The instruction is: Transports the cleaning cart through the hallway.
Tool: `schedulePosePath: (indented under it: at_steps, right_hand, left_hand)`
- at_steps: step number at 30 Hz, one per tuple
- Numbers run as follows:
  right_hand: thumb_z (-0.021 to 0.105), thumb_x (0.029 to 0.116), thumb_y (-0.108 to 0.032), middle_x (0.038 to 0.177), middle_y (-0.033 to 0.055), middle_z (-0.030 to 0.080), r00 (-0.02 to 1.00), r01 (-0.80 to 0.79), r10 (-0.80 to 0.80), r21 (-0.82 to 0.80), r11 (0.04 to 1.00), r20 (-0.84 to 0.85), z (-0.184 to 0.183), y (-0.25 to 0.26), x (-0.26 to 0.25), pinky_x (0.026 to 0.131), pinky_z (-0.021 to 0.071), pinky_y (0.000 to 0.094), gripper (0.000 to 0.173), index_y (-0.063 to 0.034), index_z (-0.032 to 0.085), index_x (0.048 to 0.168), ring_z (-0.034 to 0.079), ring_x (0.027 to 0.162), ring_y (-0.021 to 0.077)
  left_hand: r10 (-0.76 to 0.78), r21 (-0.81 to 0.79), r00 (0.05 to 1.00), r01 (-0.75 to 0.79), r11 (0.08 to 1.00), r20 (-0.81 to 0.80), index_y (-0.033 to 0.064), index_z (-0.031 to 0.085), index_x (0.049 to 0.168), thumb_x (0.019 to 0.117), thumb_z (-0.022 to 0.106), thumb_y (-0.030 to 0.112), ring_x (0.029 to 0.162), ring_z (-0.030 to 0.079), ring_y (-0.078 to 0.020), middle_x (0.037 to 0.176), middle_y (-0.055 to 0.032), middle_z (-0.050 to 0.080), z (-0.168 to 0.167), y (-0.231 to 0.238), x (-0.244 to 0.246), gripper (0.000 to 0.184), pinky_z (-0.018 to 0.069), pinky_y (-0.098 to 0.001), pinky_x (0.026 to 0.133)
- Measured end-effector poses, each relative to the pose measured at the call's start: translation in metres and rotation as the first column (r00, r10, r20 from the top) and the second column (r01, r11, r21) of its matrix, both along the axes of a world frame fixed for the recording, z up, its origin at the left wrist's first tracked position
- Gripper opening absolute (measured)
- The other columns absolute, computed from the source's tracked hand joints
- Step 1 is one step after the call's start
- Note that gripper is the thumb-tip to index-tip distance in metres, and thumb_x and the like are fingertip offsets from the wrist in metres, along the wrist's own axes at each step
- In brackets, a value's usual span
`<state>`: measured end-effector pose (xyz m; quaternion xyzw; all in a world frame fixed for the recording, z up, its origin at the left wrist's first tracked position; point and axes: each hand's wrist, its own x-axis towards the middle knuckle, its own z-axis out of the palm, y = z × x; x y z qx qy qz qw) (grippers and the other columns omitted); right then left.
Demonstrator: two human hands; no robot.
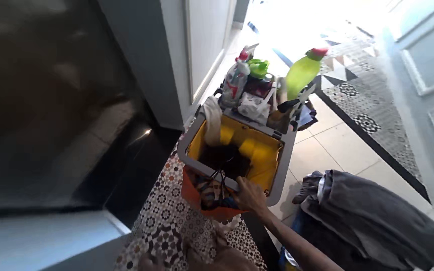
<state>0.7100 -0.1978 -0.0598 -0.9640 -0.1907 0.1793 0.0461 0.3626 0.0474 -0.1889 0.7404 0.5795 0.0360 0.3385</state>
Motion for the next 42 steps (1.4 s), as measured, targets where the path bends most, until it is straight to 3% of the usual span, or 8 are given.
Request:
schedulePosePath:
  at_steps: [5, 7, 9, 12, 16, 29, 36, 42]
  right_hand:
    - [0.064, 0.0882, -0.054, 0.11, 0.0163, 0.07, 0.998, -0.033, 0.03, 0.037, 0.999, 0.06, -0.003, -0.004, 0.002, 0.077, 0.0579, 0.0543, 0.055, -0.0073, 0.065, 0.117, 0.071, 0.098, 0.035]
    - [0.065, 0.088, -0.054, 0.107, 0.016, 0.071, 0.993, -0.032, 0.026, 0.047, 0.998, 0.115, -0.007, -0.005, 0.002, 0.075, 0.0587, 0.0534, 0.053, -0.0076, 0.067, 0.113, 0.072, 0.095, 0.0348]
    - [0.067, 0.0858, -0.052, 0.102, 0.015, 0.071, 0.984, -0.049, 0.04, 0.044, 0.998, 0.174, -0.013, -0.008, 0.005, 0.07, 0.0595, 0.0518, 0.049, -0.0084, 0.067, 0.109, 0.072, 0.091, 0.034]
    - [0.069, 0.0851, -0.05, 0.099, 0.0132, 0.071, 0.974, -0.066, 0.056, 0.041, 0.997, 0.218, -0.019, -0.015, 0.014, 0.065, 0.059, 0.0502, 0.045, -0.0099, 0.068, 0.106, 0.072, 0.089, 0.0327]
    - [0.069, 0.0852, -0.051, 0.097, 0.0121, 0.071, 0.958, -0.076, 0.062, 0.038, 0.996, 0.278, -0.021, -0.02, 0.041, 0.063, 0.0591, 0.0481, 0.044, -0.0107, 0.068, 0.103, 0.072, 0.087, 0.0314]
    - [0.071, 0.0834, -0.052, 0.094, 0.0128, 0.07, 0.939, -0.114, 0.111, -0.01, 0.993, 0.324, -0.027, -0.053, 0.224, 0.062, 0.0576, 0.0496, 0.046, -0.0099, 0.067, 0.102, 0.072, 0.084, 0.0333]
    - [0.069, 0.0853, -0.048, 0.102, 0.0156, 0.07, 0.984, -0.092, 0.091, 0.001, 0.996, 0.153, -0.018, -0.066, 0.35, 0.069, 0.0571, 0.0528, 0.046, -0.0085, 0.065, 0.108, 0.07, 0.094, 0.0366]
    - [0.071, 0.0818, -0.047, 0.097, 0.0134, 0.07, 0.965, -0.087, 0.078, 0.024, 0.996, 0.25, -0.021, -0.075, 0.463, 0.066, 0.0573, 0.0509, 0.044, -0.0095, 0.066, 0.104, 0.071, 0.089, 0.0341]
  left_hand:
    - [-0.239, 0.043, 0.761, 0.269, 0.962, 0.604, -0.0088, 0.033, 0.152, 0.105, 0.054, 0.031, 0.145, 0.039, -0.0397, 0.156, -0.0314, 0.037, 0.068, 0.041, 0.258, 0.065, 0.0365, -0.0499, 0.119]
    - [-0.119, -0.075, 0.708, 0.236, 0.969, 0.696, -0.0057, 0.031, 0.154, 0.1055, 0.053, 0.035, 0.144, 0.041, -0.0363, 0.156, -0.0291, 0.038, 0.101, 0.042, 0.334, 0.067, 0.038, -0.0479, 0.117]
    - [-0.102, -0.073, 0.786, 0.184, 0.98, 0.61, -0.0037, 0.036, 0.153, 0.1043, 0.057, 0.038, 0.141, 0.045, -0.0378, 0.152, -0.0282, 0.043, 0.114, 0.032, 0.388, 0.068, 0.0399, -0.0511, 0.115]
    - [-0.182, 0.232, 0.91, 0.099, 0.968, 0.371, 0.0036, 0.055, 0.142, 0.0977, 0.066, 0.035, 0.13, 0.054, -0.0422, 0.139, -0.0246, 0.057, 0.102, 0.007, 0.424, 0.056, 0.0457, -0.0586, 0.104]
    - [-0.242, 0.347, 0.892, 0.104, 0.932, 0.383, 0.0039, 0.058, 0.139, 0.095, 0.07, 0.03, 0.125, 0.057, -0.0417, 0.135, -0.0228, 0.06, 0.094, 0.004, 0.445, 0.052, 0.0478, -0.0586, 0.1]
    - [-0.328, 0.428, 0.824, 0.117, 0.896, 0.462, 0.0051, 0.067, 0.127, 0.0943, 0.067, 0.023, 0.129, 0.056, -0.0377, 0.14, -0.0152, 0.06, 0.081, -0.023, 0.61, 0.037, 0.0464, -0.0562, 0.102]
    - [-0.328, 0.447, 0.871, 0.144, 0.883, 0.366, 0.0077, 0.068, 0.126, 0.0928, 0.067, 0.019, 0.128, 0.055, -0.0391, 0.14, -0.0164, 0.059, 0.09, -0.039, 0.729, 0.035, 0.0471, -0.0574, 0.1]
    - [-0.31, 0.414, 0.884, 0.151, 0.898, 0.349, 0.0081, 0.067, 0.128, 0.092, 0.067, 0.017, 0.13, 0.054, -0.0384, 0.141, -0.0163, 0.059, 0.096, -0.05, 0.843, 0.037, 0.0461, -0.0582, 0.101]
